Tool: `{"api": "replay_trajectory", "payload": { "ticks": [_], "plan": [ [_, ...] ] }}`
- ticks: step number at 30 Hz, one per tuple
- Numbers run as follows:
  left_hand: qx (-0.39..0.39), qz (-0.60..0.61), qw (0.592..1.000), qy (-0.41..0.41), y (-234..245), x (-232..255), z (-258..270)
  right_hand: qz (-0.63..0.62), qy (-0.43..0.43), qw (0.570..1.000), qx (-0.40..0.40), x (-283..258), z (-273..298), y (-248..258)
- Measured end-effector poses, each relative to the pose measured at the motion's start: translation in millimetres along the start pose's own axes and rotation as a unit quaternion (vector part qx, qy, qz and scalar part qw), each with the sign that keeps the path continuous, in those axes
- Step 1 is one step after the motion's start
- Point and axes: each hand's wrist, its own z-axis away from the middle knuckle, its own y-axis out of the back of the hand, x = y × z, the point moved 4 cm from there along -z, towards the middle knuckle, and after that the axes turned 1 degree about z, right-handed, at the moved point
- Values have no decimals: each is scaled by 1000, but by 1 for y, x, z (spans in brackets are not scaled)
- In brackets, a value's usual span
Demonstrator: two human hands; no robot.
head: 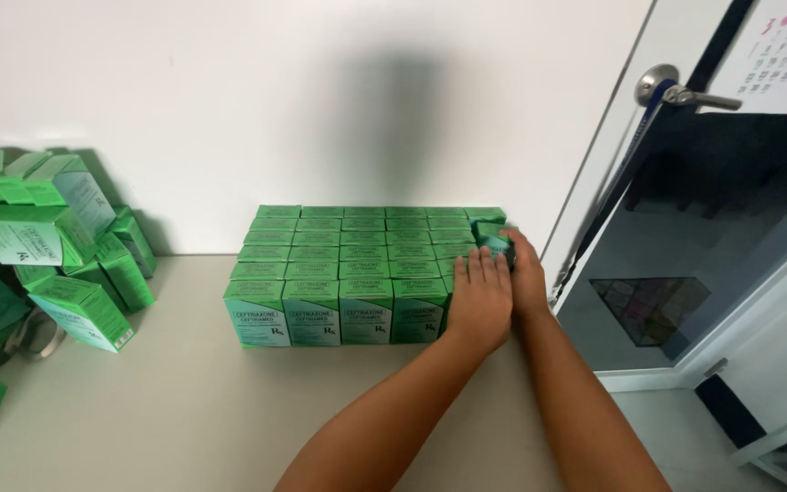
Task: The person opens a green medicine box, removes a blister pack containing two vials, and places the pack back into the box. They then close the box and place it on a stack of identical boxes on the table. The person repeats this process with a second box.
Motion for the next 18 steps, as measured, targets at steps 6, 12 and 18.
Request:
{"api": "replay_trajectory", "payload": {
  "ticks": [6,12,18],
  "plan": [
    [62,-6,998,-15,-15,2,2,223,200,951,-75,18,-17,-5],
    [-2,27,999,-17,3,1,3,391,307,864,-80,39,-32,-5],
    [-36,246,969,-4,83,-15,19,-91,-9,994,-59,9,18,-12]
  ]
}}
